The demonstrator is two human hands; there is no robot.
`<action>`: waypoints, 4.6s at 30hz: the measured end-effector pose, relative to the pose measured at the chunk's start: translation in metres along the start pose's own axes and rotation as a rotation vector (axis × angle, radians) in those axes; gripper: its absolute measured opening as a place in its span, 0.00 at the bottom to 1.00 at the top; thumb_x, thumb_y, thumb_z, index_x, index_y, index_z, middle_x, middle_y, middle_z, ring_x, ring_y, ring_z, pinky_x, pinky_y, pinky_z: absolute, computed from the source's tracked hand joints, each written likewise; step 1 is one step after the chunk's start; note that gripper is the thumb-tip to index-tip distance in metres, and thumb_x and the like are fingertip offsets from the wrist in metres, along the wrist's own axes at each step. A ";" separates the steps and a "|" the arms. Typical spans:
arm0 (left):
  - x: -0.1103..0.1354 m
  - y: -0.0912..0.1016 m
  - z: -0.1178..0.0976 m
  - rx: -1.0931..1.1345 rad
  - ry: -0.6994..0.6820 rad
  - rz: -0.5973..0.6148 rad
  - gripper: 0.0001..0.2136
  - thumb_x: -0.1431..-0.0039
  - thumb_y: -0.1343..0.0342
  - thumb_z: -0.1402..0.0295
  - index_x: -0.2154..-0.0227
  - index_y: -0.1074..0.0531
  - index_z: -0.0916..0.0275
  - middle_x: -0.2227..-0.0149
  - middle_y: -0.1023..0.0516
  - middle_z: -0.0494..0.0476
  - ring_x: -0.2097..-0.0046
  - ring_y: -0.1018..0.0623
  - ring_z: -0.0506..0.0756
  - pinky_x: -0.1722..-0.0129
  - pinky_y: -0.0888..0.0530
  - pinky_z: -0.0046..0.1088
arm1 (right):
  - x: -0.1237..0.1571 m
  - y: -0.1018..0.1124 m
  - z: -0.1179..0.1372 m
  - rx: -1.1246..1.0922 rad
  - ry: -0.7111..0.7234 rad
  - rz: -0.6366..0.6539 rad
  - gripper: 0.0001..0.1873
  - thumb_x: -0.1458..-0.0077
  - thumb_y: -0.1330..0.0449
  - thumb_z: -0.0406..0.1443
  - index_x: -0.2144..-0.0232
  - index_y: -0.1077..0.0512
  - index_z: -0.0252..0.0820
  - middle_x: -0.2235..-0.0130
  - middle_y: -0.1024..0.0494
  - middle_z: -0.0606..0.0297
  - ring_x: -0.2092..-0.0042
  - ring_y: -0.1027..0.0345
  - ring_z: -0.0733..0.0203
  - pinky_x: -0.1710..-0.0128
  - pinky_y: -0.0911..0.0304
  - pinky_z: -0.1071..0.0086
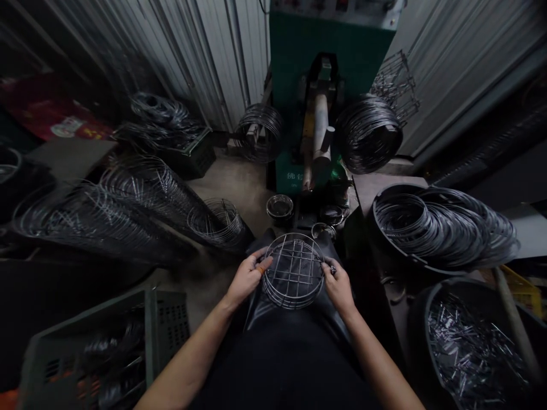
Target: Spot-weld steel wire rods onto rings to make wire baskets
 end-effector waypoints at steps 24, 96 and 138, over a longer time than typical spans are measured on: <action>-0.013 0.001 0.013 -0.546 -0.185 -0.013 0.21 0.43 0.53 0.60 0.50 0.32 0.63 0.47 0.29 0.60 0.44 0.32 0.59 0.42 0.39 0.41 | -0.003 0.000 -0.014 0.080 0.082 0.022 0.20 0.49 0.46 0.41 0.55 0.27 0.43 0.56 0.22 0.59 0.55 0.29 0.51 0.55 0.35 0.61; -0.073 -0.069 -0.054 -0.942 0.083 0.889 0.27 0.69 0.35 0.54 0.63 0.29 0.62 0.64 0.25 0.51 0.62 0.26 0.55 0.66 0.31 0.25 | -0.040 0.022 -0.090 -1.188 -0.453 -0.091 0.08 0.59 0.36 0.33 0.74 0.32 0.41 0.78 0.28 0.72 0.82 0.40 0.72 0.85 0.44 0.78; -0.042 -0.062 -0.152 -1.031 -0.803 -0.018 0.30 0.66 0.35 0.60 0.55 0.32 0.63 0.47 0.37 0.67 0.44 0.38 0.66 0.45 0.40 0.45 | -0.073 0.011 0.101 0.041 0.141 0.301 0.14 0.69 0.37 0.30 0.74 0.34 0.42 0.79 0.31 0.75 0.76 0.40 0.66 0.76 0.45 0.74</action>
Point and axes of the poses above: each hand's wrist, its own x-axis away from the middle knuckle, its own y-axis out of the back of the hand, z = x × y, the point moved 8 cm from there along -x, towards the middle knuckle
